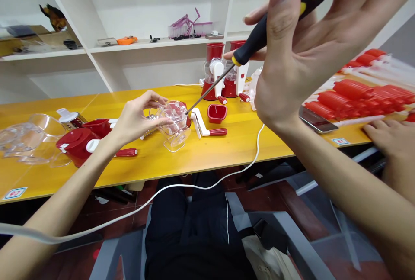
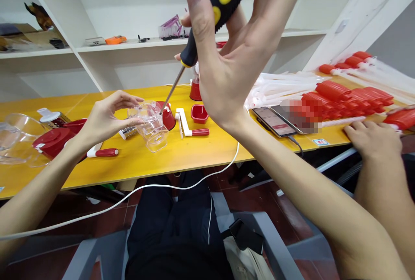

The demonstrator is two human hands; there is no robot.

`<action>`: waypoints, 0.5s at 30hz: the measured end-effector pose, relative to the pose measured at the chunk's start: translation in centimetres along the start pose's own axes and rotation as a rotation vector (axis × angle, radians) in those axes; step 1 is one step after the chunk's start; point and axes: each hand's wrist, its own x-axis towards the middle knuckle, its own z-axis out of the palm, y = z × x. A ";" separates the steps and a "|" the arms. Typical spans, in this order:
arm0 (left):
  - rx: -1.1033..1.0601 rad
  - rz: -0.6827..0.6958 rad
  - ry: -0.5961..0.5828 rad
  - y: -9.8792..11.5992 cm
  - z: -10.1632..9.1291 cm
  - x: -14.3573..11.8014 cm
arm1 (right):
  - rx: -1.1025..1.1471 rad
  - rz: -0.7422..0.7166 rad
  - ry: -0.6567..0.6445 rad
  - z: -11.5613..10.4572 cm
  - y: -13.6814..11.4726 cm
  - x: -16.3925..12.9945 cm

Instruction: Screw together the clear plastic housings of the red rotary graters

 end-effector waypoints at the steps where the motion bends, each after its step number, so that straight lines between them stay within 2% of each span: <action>1: -0.034 -0.010 -0.001 -0.1 0.0 0.0 | 0.017 -0.017 0.009 0.0 0.1 0.0; 10: -0.174 -0.090 -0.103 -0.1 -0.2 0.4 | 0.145 -0.050 -0.031 0.1 0.3 -0.2; 15: -0.121 -0.106 -0.074 -0.1 -0.1 0.5 | 0.100 -0.042 -0.048 0.0 0.4 -0.1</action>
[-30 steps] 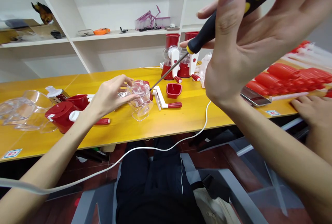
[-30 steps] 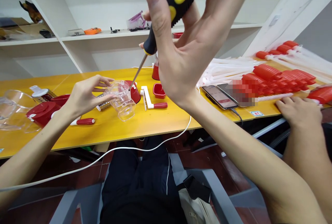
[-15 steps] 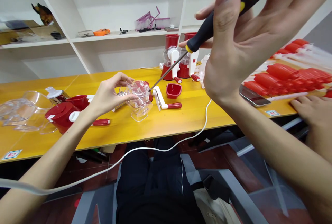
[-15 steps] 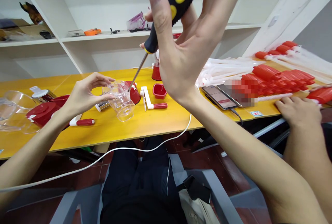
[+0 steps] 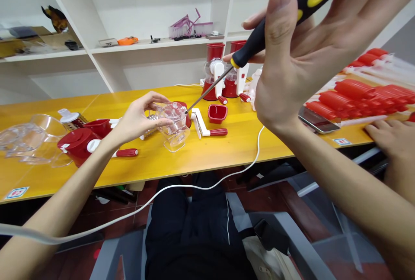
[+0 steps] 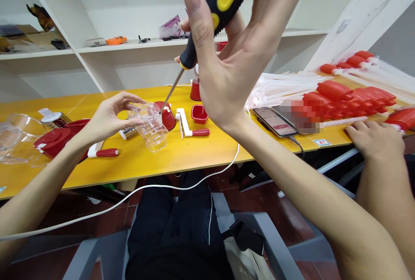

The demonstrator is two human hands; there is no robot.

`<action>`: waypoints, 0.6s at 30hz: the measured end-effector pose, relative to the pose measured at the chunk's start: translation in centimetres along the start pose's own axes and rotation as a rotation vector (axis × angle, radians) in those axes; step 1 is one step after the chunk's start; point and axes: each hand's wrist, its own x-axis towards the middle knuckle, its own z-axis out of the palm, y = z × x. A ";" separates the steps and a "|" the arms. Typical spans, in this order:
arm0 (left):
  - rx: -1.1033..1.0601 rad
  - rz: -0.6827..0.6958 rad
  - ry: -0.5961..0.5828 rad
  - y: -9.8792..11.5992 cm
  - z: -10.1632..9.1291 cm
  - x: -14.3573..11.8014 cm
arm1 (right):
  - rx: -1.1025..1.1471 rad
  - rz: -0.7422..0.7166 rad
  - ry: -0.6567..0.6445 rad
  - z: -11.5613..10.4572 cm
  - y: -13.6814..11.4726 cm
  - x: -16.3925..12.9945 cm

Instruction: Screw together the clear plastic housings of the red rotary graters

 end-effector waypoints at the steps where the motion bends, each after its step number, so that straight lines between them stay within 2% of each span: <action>1: 0.018 -0.002 0.009 0.0 0.0 0.0 | -0.004 0.002 -0.011 0.0 0.1 0.0; 9: 0.204 0.060 0.059 0.2 0.1 -0.6 | -0.011 0.022 -0.012 -0.1 0.2 -0.1; 13: 0.131 0.054 0.074 0.0 0.2 -0.6 | -0.010 0.007 0.018 -0.1 0.4 0.0; 16: 0.071 0.039 0.077 -0.3 0.3 -0.5 | -0.070 -0.049 0.035 -0.9 1.6 0.7; 18: 0.044 0.027 0.074 -0.4 0.3 -0.5 | -0.217 -0.139 -0.048 -2.0 3.2 1.4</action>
